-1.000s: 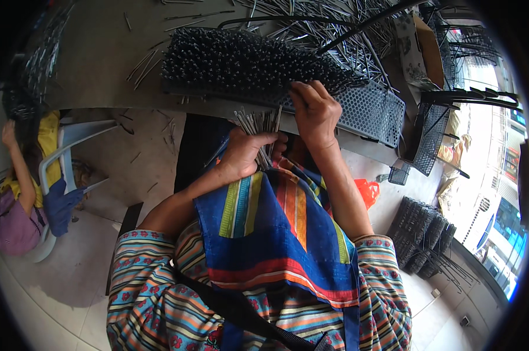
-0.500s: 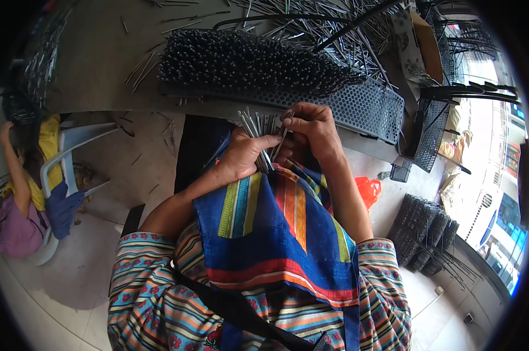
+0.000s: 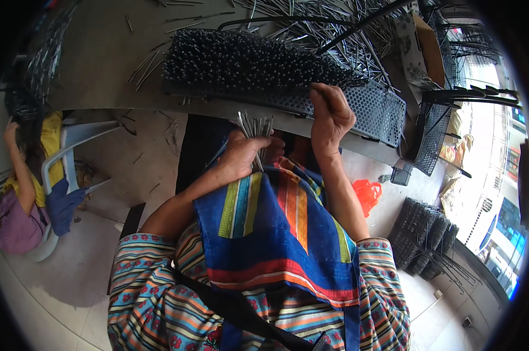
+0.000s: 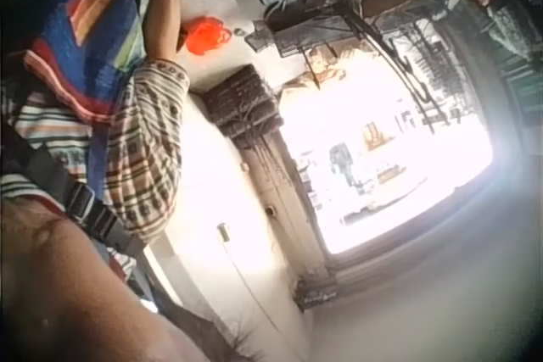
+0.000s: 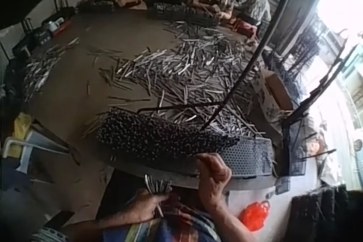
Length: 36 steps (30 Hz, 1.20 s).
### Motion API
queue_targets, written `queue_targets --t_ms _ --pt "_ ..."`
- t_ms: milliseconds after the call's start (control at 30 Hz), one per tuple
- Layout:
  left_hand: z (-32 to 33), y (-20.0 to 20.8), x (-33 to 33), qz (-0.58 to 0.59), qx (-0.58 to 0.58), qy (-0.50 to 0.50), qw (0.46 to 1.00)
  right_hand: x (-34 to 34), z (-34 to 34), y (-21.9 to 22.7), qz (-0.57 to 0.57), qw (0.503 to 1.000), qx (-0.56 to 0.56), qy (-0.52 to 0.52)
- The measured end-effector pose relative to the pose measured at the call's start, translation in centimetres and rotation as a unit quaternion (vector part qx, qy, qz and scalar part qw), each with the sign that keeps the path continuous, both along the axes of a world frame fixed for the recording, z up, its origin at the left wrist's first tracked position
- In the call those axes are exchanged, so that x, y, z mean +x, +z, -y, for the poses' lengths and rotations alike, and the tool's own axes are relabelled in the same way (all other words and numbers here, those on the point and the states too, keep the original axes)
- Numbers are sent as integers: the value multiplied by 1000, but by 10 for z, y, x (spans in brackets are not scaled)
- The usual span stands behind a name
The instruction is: Inserting thin metal rods into the holes of a perforated metal plate to assemble a component.
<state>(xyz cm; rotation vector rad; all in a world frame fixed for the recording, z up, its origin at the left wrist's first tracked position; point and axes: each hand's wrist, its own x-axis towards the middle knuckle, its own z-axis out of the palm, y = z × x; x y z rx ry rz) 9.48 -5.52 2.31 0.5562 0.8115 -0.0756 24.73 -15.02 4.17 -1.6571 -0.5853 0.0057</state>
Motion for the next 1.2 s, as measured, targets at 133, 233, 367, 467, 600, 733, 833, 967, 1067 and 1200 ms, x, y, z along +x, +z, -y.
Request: queue_targets --t_ms 133,233,367,467,600,733,833,967,1067,1200 --pt "-1 -3 -3 18 -8 9 1000 -5 1 3 77 996 -50 4" --pt "1 -6 0 18 -9 22 1000 -7 4 2 67 996 -51 1" --pt "1 -8 -1 32 -12 22 999 -9 3 2 90 994 -63 1" --pt "1 -1 -1 12 -22 22 999 -7 -2 5 121 990 -77 3" --pt "2 -6 -1 14 -19 40 999 -6 -6 6 110 990 -92 7" --pt "2 -7 -1 26 -24 59 998 -7 -6 -7 117 979 -165 15" --pt "1 -6 0 23 -34 56 998 -9 -10 -8 137 975 -176 8" --pt "2 -9 0 38 -40 58 997 -4 -14 -6 160 964 -210 18" --pt "0 -7 1 28 -68 52 996 2 -16 0 182 953 -239 34" --pt "0 -14 0 49 -82 64 993 -1 -14 0 227 940 -240 82"
